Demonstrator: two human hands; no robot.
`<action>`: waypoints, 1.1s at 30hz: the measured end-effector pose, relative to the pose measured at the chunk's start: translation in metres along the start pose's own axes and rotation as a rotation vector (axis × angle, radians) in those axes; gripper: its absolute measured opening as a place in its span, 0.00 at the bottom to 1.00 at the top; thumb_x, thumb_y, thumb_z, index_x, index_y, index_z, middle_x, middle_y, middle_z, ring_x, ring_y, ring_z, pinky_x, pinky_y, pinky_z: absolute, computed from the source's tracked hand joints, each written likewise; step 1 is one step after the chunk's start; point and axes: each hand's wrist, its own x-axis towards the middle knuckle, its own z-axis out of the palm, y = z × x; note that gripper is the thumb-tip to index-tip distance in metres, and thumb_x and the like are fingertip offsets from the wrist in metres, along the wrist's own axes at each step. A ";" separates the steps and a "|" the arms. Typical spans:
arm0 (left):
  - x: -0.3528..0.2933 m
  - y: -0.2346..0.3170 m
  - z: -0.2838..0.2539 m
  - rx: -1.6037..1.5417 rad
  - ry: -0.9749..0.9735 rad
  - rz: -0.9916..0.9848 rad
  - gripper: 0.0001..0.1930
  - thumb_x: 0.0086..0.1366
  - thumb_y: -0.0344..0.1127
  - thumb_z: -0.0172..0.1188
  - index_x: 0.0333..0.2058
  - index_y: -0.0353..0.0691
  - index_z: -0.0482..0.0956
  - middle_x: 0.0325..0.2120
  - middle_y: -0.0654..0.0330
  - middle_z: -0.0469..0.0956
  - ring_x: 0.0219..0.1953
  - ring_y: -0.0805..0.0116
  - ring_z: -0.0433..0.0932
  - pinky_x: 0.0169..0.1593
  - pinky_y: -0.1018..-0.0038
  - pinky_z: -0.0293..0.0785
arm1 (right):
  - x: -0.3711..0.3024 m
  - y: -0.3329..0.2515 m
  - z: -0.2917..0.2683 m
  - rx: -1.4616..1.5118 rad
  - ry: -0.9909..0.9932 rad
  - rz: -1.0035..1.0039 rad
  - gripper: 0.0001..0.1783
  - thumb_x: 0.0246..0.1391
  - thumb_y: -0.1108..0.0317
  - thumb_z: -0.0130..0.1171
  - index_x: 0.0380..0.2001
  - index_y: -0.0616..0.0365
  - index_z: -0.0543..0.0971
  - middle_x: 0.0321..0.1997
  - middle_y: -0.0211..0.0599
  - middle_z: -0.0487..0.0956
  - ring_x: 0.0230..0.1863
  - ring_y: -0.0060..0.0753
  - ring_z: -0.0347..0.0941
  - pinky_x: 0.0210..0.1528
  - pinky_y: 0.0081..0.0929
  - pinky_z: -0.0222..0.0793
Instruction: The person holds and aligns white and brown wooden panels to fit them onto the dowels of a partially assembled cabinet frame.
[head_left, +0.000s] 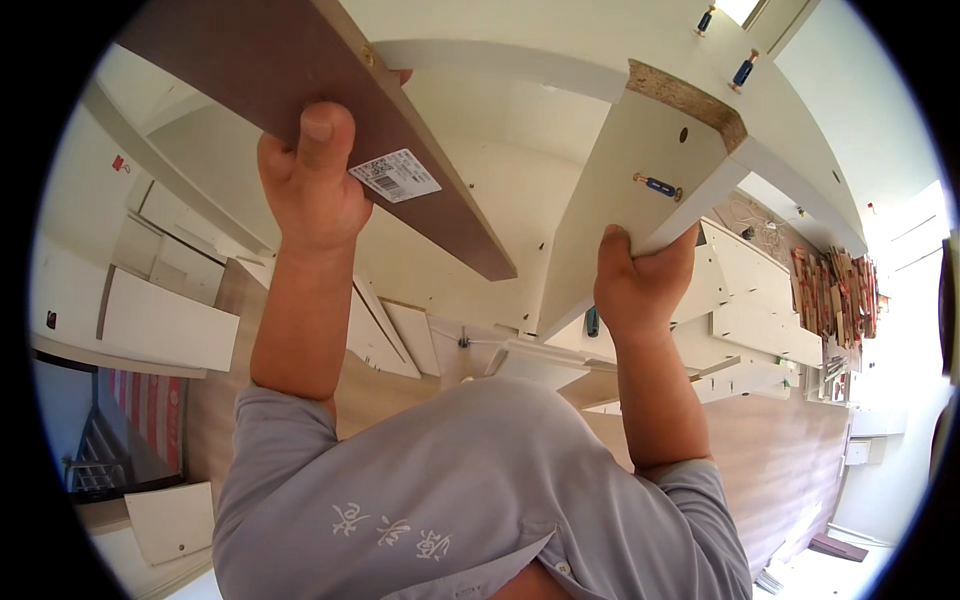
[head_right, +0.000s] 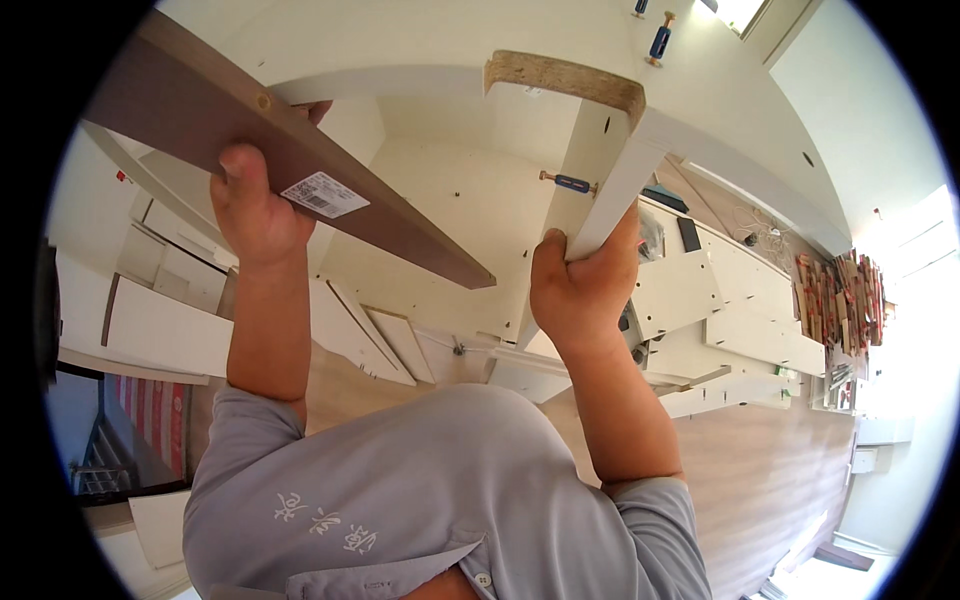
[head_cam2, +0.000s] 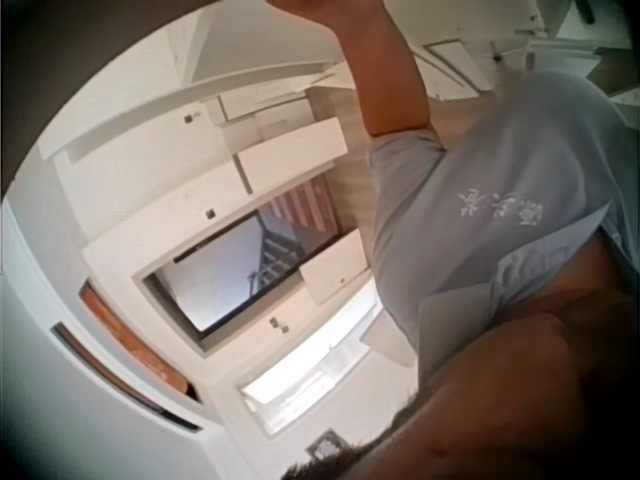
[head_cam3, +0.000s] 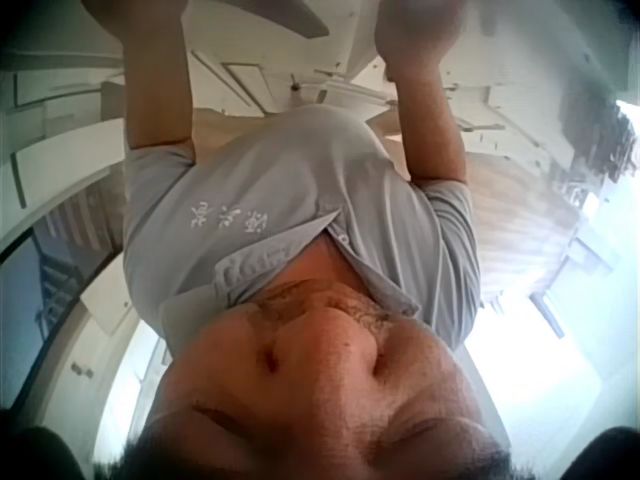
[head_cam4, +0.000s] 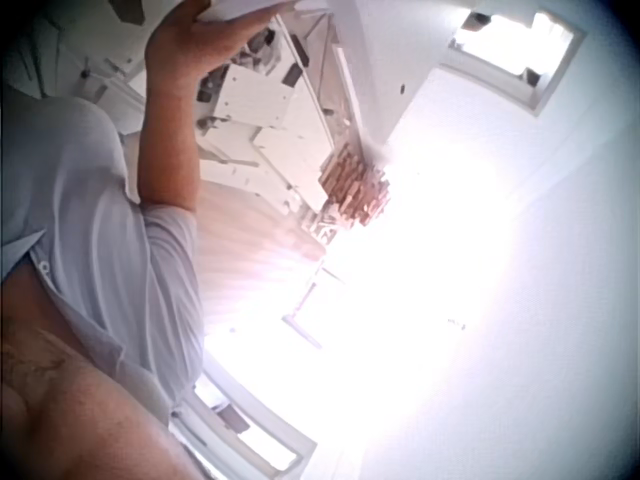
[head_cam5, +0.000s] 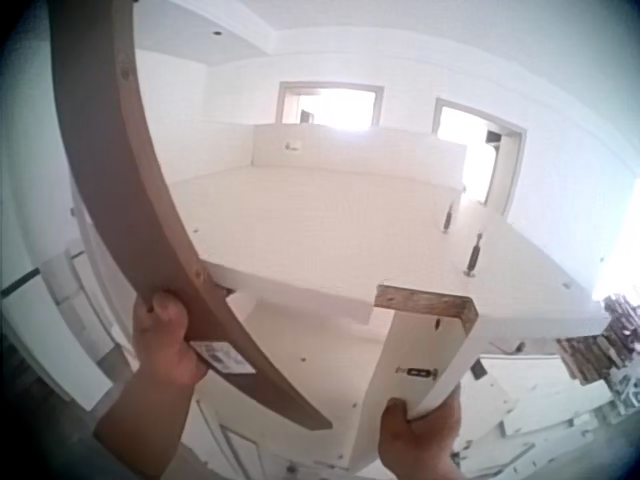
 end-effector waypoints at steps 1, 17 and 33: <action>-0.001 0.000 -0.001 -0.006 -0.001 -0.005 0.31 0.70 0.52 0.64 0.56 0.26 0.74 0.48 0.51 0.82 0.50 0.56 0.83 0.55 0.60 0.80 | -0.001 0.001 -0.001 -0.034 -0.006 0.002 0.38 0.47 0.82 0.55 0.65 0.69 0.62 0.52 0.50 0.76 0.49 0.46 0.77 0.53 0.38 0.74; -0.014 0.005 -0.003 0.017 0.007 -0.122 0.30 0.68 0.52 0.67 0.54 0.28 0.77 0.47 0.54 0.83 0.48 0.63 0.82 0.52 0.66 0.80 | -0.020 0.016 -0.001 0.004 -0.043 0.103 0.40 0.48 0.82 0.56 0.68 0.68 0.61 0.58 0.52 0.72 0.58 0.51 0.72 0.61 0.41 0.68; -0.029 0.009 0.010 0.091 -0.048 -0.317 0.38 0.60 0.60 0.70 0.55 0.32 0.76 0.48 0.58 0.80 0.52 0.62 0.81 0.61 0.43 0.78 | -0.020 0.026 -0.003 -0.017 -0.119 0.075 0.46 0.48 0.83 0.53 0.72 0.70 0.54 0.71 0.62 0.63 0.72 0.61 0.60 0.73 0.45 0.55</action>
